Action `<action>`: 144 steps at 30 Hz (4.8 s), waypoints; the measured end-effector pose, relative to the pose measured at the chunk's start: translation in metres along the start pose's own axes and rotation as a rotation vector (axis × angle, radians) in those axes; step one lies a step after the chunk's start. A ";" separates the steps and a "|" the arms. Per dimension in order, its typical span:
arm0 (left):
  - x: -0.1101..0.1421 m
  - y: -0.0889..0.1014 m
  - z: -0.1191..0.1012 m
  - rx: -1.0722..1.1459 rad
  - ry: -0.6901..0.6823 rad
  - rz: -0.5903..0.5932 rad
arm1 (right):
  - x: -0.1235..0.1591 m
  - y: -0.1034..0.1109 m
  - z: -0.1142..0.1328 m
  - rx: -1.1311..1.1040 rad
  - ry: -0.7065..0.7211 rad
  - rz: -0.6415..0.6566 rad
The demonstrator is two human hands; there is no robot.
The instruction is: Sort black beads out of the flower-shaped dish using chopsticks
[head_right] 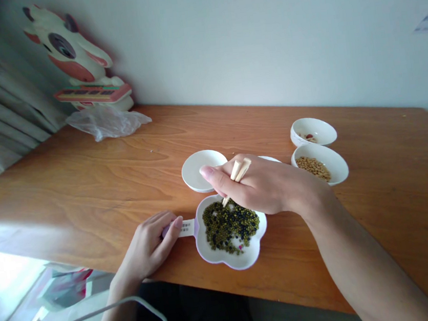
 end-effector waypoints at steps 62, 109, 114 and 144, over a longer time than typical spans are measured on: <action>0.000 0.002 -0.006 -0.003 -0.047 -0.010 | -0.002 -0.006 0.004 0.049 0.018 0.037; -0.002 0.003 -0.012 0.005 -0.093 -0.037 | -0.001 -0.006 0.007 0.223 0.042 0.076; -0.002 0.002 -0.011 0.001 -0.096 -0.028 | -0.001 -0.006 0.008 0.241 0.051 0.094; -0.001 0.000 -0.006 0.013 -0.060 -0.005 | 0.002 -0.007 0.003 0.079 0.055 0.061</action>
Point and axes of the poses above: each hand's wrist, its own x-axis away from the middle knuckle, its own y-axis out of the back of the hand, z = x × y, the point moved 7 cm from there along -x, towards the middle knuckle, and after that the axes turned 13 degrees about x, right-handed, at the moved point
